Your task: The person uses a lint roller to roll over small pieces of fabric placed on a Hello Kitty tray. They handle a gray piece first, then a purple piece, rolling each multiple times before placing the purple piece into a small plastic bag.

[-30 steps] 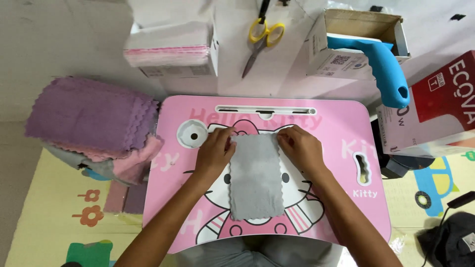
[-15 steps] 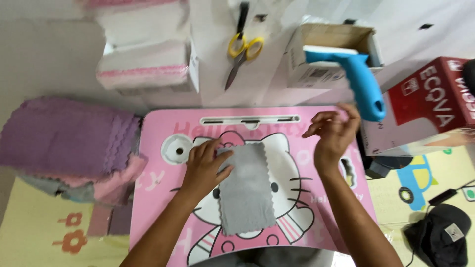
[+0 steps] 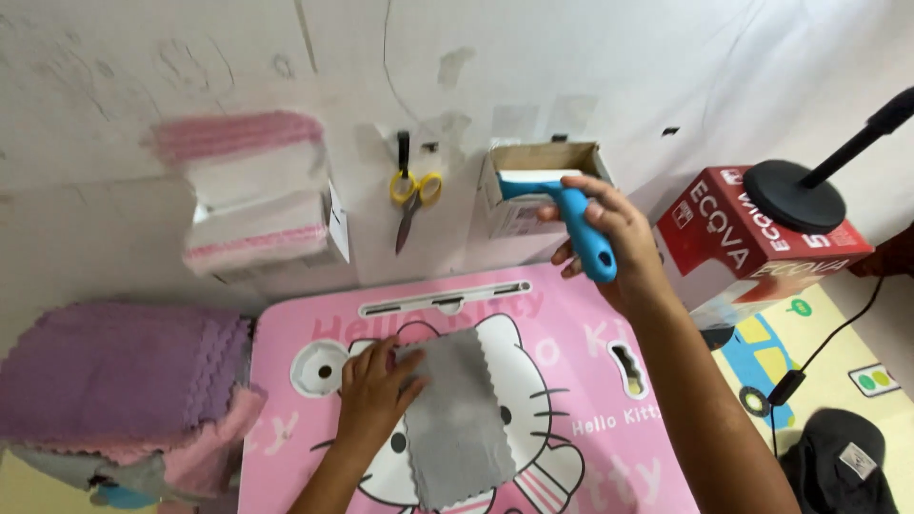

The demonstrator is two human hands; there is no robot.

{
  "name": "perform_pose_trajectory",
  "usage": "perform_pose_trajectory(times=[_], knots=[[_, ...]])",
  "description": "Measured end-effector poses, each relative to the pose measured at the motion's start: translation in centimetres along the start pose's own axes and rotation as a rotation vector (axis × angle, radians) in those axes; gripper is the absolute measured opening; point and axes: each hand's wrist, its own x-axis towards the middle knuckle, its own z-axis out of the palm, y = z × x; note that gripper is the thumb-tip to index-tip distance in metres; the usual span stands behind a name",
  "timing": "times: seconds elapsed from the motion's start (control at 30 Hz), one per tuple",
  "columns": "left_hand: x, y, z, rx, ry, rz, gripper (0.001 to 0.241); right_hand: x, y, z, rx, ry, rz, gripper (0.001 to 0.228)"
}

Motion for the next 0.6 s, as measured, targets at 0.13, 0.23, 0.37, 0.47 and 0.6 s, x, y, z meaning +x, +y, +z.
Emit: perform_pose_trajectory(times=[0.13, 0.23, 0.37, 0.47, 0.6], knots=[[-0.1, -0.1, 0.0, -0.011, -0.107, -0.057, 0.043, -2.6, -1.2, 0.8, -0.071, 0.035, -0.066, 0.056], [-0.2, 0.0, -0.3, -0.012, -0.145, -0.06, 0.043, -5.5, -1.1, 1.0, -0.071, -0.073, -0.259, 0.049], [-0.1, -0.2, -0.6, -0.066, -0.258, -0.007, 0.056, -10.6, 1.3, 1.2, 0.028, -0.16, -0.386, 0.038], [0.1, -0.1, -0.7, -0.076, -0.292, 0.023, 0.057, -16.4, 7.8, -0.8, 0.006, 0.031, -0.229, 0.048], [0.6, 0.8, -1.8, -0.04, -0.419, -0.062, 0.062, -24.8, 16.5, -0.7, -0.225, 0.311, -0.045, 0.046]])
